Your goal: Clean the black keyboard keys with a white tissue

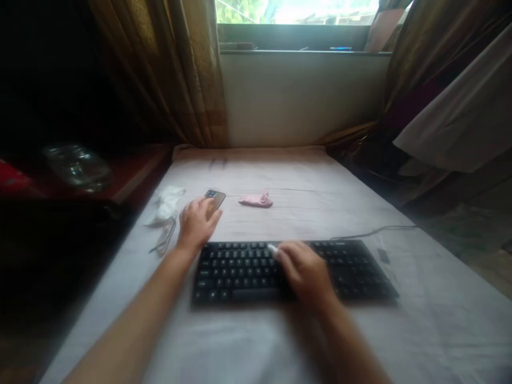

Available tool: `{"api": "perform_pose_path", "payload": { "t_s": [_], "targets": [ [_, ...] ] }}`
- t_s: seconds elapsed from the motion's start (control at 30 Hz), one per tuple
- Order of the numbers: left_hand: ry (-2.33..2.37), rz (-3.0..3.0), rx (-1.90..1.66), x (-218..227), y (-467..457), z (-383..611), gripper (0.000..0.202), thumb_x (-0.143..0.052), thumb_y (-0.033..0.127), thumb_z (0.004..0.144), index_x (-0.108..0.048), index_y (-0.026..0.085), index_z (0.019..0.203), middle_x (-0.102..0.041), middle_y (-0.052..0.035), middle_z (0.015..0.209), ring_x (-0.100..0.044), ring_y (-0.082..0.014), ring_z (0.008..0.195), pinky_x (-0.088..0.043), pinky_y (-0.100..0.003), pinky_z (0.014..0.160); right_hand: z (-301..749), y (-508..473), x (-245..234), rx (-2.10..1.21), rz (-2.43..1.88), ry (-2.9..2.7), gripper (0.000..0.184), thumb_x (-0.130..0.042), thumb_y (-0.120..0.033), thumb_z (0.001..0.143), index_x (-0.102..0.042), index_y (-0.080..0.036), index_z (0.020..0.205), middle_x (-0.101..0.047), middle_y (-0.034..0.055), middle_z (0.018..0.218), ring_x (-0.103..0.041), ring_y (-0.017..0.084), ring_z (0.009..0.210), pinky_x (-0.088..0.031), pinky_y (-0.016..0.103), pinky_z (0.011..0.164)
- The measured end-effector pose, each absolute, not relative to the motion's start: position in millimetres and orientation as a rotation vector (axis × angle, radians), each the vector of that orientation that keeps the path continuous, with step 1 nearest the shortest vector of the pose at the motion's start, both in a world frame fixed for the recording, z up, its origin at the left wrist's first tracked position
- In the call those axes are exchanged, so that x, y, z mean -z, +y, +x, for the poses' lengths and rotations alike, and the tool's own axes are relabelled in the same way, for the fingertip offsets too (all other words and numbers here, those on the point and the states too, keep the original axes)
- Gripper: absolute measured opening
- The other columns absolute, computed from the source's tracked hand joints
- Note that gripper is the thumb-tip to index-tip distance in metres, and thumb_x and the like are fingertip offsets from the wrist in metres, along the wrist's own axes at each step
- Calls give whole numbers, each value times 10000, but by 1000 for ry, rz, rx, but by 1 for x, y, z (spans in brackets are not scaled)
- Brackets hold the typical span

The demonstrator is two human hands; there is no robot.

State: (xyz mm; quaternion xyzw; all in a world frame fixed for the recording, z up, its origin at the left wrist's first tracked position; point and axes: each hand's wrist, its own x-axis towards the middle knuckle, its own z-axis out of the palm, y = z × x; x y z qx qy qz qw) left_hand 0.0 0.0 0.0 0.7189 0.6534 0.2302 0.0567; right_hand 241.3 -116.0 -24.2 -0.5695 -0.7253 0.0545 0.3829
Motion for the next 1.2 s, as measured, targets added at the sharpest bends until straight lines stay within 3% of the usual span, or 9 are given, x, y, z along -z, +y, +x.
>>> {"api": "perform_pose_path", "payload": {
  "t_s": [0.1, 0.23, 0.43, 0.57, 0.73, 0.83, 0.93, 1.03, 1.2],
  "targets": [
    [1699, 2305, -810, -2, -55, 16, 351, -531, 392, 899, -620, 247, 1206, -637, -43, 1264, -530, -207, 1218, -374, -349, 1075, 236, -118, 20, -269, -1396, -1736, 209, -483, -254, 933, -627, -203, 791, -682, 25, 750, -640, 150, 673, -480, 239, 651],
    [1125, 2110, -1090, 7, -105, 37, 299, -615, 329, 860, -671, 252, 1144, -720, -48, 1106, -631, -217, 1046, -456, -375, 971, 222, -124, 16, -416, -1290, -1660, 181, -513, -277, 912, -636, -205, 802, -681, 14, 729, -628, 141, 645, -484, 224, 627],
    [1177, 1689, -1132, 15, -119, 35, 160, -603, 349, 841, -668, 202, 839, -695, -10, 784, -641, -157, 743, -508, -268, 721, 205, -139, 21, -607, -1223, -1582, 173, -564, -328, 872, -682, -201, 869, -720, 42, 822, -660, 163, 726, -519, 253, 688],
    [1216, 1549, -1193, 20, -119, 24, 204, -568, 401, 847, -581, 199, 875, -650, 5, 761, -623, -142, 688, -493, -236, 608, 207, -145, 29, -788, -1215, -1512, 289, -654, -374, 801, -695, -194, 1023, -747, 64, 942, -691, 205, 807, -553, 293, 719],
    [1186, 1477, -1165, 24, -120, 21, 249, -537, 430, 838, -567, 197, 920, -683, -32, 837, -623, -148, 646, -436, -203, 452, 208, -143, 35, -674, -1168, -1445, 146, -635, -321, 817, -718, -204, 842, -739, 53, 810, -686, 196, 732, -561, 306, 694],
    [1135, 1531, -1111, 24, -121, 22, 365, -563, 443, 831, -596, 193, 1094, -702, -68, 996, -650, -159, 717, -484, -223, 510, 207, -143, 36, -481, -1113, -1448, 75, -657, -278, 803, -703, -219, 807, -718, 53, 824, -674, 189, 768, -556, 309, 725],
    [1104, 1644, -1064, 23, -124, 24, 463, -649, 421, 790, -606, 206, 1198, -686, -80, 1103, -658, -180, 852, -535, -280, 698, 206, -144, 34, -466, -1060, -1486, 63, -651, -250, 811, -701, -214, 823, -715, 64, 859, -680, 189, 801, -559, 310, 741],
    [1132, 1756, -1053, 22, -125, 26, 268, -651, 384, 806, -689, 212, 1008, -685, -52, 983, -636, -178, 872, -514, -303, 797, 205, -146, 32, -575, -1039, -1514, 79, -648, -251, 829, -716, -213, 841, -737, 63, 842, -691, 187, 776, -566, 317, 741],
    [1154, 1920, -1063, 23, -125, 25, 82, -615, 286, 830, -646, 211, 817, -627, -9, 828, -599, -152, 781, -496, -278, 753, 208, -147, 34, -551, -1110, -1425, 118, -643, -280, 839, -742, -216, 839, -764, 72, 899, -698, 222, 895, -551, 363, 848]
  ]
}}
